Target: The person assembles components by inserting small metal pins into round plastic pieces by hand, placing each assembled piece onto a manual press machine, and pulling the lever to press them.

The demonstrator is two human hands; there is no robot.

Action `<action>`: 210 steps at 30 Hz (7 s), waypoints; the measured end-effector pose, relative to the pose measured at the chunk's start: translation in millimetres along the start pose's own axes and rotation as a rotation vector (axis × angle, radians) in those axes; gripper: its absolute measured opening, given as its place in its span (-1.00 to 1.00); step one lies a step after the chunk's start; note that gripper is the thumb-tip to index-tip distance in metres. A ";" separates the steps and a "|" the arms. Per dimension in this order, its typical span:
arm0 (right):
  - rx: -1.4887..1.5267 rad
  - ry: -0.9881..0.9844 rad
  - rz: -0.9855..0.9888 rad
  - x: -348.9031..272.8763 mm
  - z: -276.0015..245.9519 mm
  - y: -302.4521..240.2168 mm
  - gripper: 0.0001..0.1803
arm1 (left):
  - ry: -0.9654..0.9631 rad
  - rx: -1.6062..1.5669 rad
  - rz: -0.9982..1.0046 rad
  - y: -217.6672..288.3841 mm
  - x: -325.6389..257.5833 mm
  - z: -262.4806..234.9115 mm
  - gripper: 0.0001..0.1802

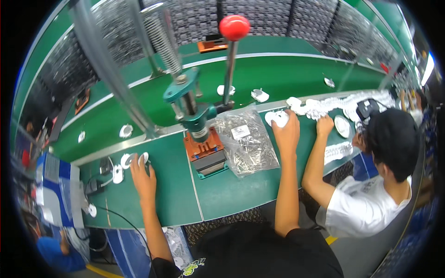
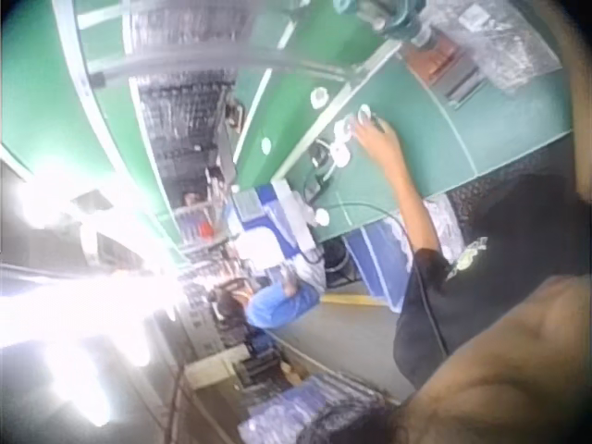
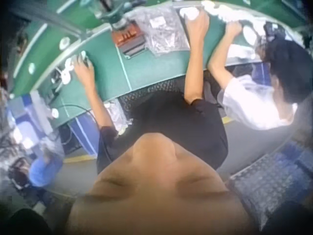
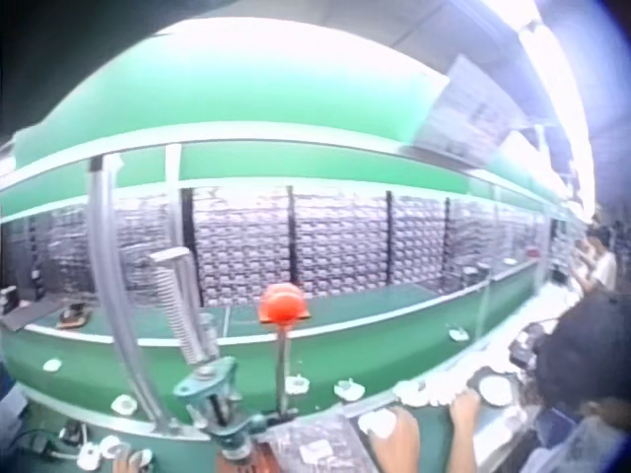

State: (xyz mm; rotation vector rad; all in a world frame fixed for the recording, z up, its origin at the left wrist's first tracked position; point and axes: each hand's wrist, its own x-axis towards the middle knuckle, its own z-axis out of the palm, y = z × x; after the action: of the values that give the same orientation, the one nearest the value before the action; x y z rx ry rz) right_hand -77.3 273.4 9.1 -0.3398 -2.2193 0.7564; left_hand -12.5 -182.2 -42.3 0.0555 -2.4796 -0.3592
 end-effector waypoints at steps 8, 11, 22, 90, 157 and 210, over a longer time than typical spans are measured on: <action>-0.068 -0.127 0.139 -4.3 24.2 69.4 -0.37 | -0.099 -0.170 -0.010 -10.8 -12.6 20.9 -0.48; -0.050 -0.154 0.143 -4.3 27.6 67.9 -0.38 | -0.084 -0.248 -0.025 -17.5 -9.4 17.3 -0.53; -0.078 -0.126 0.070 -8.9 41.7 65.9 -0.34 | -0.120 -0.299 -0.072 -18.5 -9.6 12.1 -0.55; 1.515 -0.651 0.848 -113.9 -35.3 -55.5 -0.79 | -0.485 -0.770 0.209 153.1 -89.1 -30.5 -0.72; 0.524 -0.504 -0.519 -193.1 -24.5 -68.1 -0.79 | -0.060 -0.592 0.315 166.4 5.3 -12.0 -0.64; 1.124 -0.135 -0.083 -63.2 -19.3 -170.5 -0.54 | 0.048 -0.593 0.240 163.1 26.5 39.5 -0.12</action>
State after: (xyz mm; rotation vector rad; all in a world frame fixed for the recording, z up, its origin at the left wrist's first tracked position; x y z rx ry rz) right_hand -21.4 118.1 87.8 0.3680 -1.5683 1.8306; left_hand -49.8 -19.1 -13.4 -0.4654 -2.2041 -0.9517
